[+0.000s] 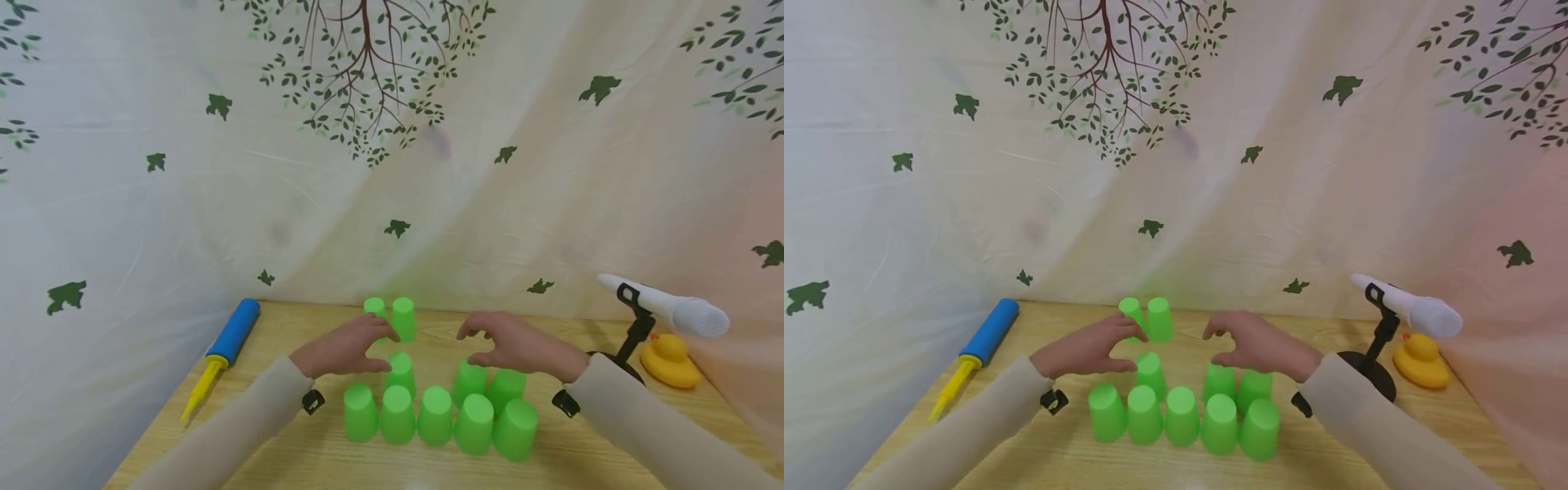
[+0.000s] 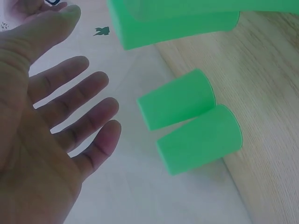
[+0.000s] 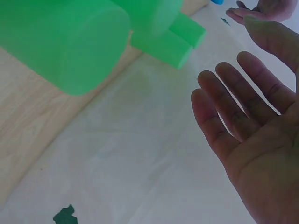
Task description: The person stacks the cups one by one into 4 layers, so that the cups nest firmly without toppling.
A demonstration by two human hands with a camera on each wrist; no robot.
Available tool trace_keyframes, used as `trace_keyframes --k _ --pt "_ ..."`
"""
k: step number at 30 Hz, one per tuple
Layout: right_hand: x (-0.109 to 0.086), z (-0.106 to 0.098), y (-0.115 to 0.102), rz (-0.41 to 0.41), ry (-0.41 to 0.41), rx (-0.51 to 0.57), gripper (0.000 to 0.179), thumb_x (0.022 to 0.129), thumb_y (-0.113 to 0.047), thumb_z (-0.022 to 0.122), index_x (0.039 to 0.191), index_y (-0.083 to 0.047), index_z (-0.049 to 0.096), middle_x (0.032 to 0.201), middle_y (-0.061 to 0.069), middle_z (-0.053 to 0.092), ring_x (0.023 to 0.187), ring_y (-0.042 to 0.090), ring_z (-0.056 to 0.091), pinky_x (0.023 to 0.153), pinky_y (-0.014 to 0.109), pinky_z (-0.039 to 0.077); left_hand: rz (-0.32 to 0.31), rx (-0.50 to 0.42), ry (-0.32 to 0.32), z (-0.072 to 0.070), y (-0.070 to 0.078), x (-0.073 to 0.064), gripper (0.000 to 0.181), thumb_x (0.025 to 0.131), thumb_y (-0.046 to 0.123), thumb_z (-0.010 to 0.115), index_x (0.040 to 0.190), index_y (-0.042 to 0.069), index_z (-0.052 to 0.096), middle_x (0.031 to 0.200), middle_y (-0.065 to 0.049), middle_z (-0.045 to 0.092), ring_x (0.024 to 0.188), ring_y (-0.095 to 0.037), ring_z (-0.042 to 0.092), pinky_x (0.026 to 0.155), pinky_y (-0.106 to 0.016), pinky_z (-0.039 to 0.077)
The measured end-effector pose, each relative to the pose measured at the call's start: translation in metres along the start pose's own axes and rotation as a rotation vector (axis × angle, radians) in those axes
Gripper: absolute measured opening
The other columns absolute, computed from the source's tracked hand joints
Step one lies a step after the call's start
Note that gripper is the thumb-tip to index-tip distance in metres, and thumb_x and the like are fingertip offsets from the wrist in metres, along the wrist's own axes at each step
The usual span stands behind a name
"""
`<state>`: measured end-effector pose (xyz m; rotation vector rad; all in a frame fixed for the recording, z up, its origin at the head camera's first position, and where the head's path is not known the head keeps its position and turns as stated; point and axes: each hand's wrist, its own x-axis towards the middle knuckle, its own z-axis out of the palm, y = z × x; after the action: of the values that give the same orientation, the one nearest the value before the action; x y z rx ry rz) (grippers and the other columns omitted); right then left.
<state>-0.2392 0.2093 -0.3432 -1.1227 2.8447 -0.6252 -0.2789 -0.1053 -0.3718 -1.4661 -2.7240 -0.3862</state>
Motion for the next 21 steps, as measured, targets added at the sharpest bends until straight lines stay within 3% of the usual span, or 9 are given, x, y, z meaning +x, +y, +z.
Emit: trace_keyframes --k 8,21 --pt "-0.014 0.013 0.011 0.016 -0.053 0.03 0.032 0.083 -0.021 0.075 0.112 -0.015 0.062 0.108 -0.005 0.061 0.1 0.017 0.058 0.082 0.039 0.049 -0.01 -0.01 -0.042 0.004 0.0 0.004 0.044 0.084 0.035 0.072 0.118 0.009 0.062 0.117 0.001 0.058 0.112 -0.017 0.049 0.095 -0.033 0.041" --pt "-0.013 0.027 0.019 0.026 -0.068 0.069 0.03 0.083 -0.018 0.074 0.11 -0.011 0.063 0.106 -0.003 0.062 0.098 0.022 0.059 0.081 0.04 0.049 0.026 0.018 -0.098 0.012 0.0 0.015 0.038 0.083 0.032 0.073 0.114 0.011 0.064 0.111 0.005 0.06 0.107 -0.014 0.052 0.091 -0.027 0.042"
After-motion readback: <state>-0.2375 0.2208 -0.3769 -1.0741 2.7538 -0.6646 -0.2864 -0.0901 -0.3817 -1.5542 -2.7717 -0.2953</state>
